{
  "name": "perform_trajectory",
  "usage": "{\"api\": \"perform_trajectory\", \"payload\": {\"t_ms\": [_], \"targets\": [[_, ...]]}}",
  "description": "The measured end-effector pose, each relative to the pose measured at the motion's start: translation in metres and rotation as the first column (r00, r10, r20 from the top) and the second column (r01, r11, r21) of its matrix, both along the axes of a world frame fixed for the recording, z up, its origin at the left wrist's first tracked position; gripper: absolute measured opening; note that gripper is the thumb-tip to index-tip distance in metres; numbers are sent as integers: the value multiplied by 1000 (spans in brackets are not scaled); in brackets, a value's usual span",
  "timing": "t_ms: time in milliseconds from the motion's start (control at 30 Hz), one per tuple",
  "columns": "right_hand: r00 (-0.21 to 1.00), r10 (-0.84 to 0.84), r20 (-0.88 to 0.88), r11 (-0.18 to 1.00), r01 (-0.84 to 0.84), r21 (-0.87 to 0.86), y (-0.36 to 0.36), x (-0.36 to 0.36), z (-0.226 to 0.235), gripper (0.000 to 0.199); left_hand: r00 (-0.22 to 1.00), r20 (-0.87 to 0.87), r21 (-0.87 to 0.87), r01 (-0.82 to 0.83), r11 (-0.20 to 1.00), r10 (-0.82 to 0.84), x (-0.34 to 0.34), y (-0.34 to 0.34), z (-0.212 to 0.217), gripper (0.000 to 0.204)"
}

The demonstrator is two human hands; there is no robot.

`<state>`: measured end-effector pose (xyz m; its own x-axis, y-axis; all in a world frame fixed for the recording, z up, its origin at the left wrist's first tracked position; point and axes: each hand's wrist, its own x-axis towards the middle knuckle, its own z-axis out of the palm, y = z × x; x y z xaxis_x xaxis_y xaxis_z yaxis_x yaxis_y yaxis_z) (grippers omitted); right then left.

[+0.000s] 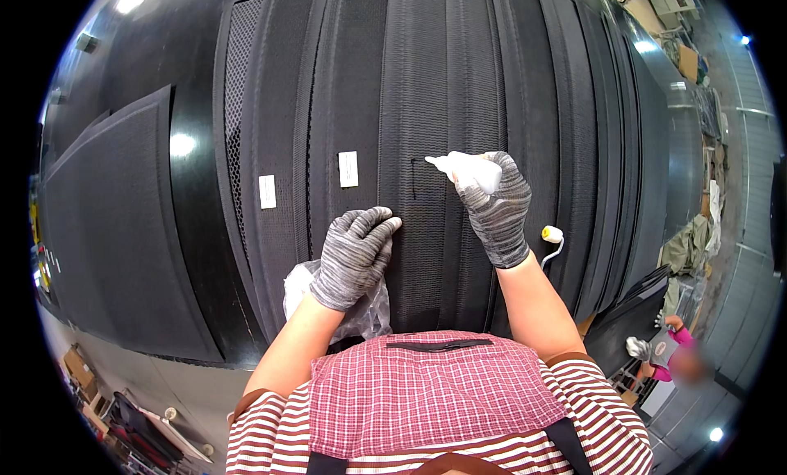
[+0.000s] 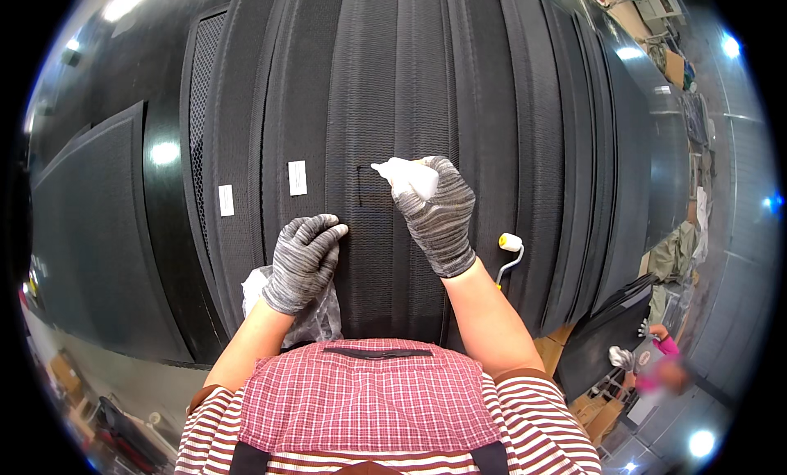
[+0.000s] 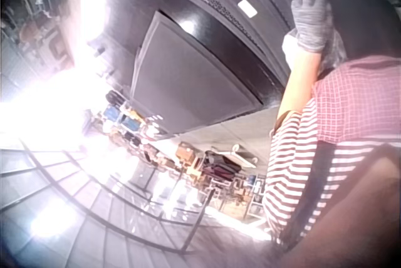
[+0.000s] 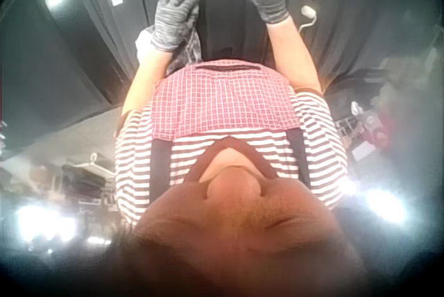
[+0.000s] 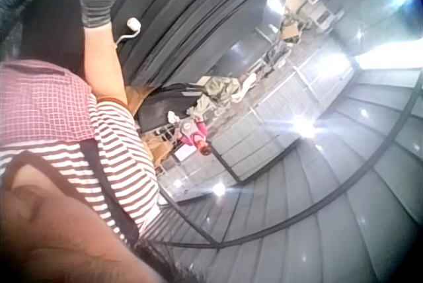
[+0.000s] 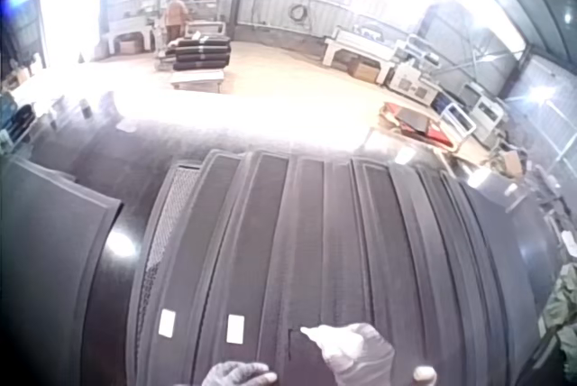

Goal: The person applies adhesive from a bottle and attaches white labels to large black foam pads, then smooths them using a roller.

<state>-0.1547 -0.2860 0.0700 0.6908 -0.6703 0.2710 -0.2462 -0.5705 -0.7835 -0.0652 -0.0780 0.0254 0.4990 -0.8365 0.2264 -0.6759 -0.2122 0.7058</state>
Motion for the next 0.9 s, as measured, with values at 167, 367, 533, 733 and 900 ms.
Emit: {"api": "perform_trajectory", "payload": {"t_ms": [167, 367, 533, 733, 900], "targets": [[1000, 12, -13, 999, -12, -33, -3, -2, -1, 30, 1000, -17, 19, 16, 1000, -15, 0, 2, -2, 30], [998, 44, -52, 997, -47, -66, -3, -7, -2, 31, 1000, -17, 8, -3, 1000, 3, 0, 0, 0, 28], [996, 69, -60, 987, -77, -142, -1, -16, -5, 30, 1000, 3, 9, 5, 1000, -5, 0, 1, -4, 29], [988, 101, -118, 981, -119, -155, 6, -25, 1, 27, 1000, 4, 9, 7, 1000, -7, -1, 1, -6, 28], [987, 95, -128, 977, -117, -177, 13, -33, 2, 28, 1000, 6, -24, -16, 1000, 17, -1, -1, -4, 27]]}}
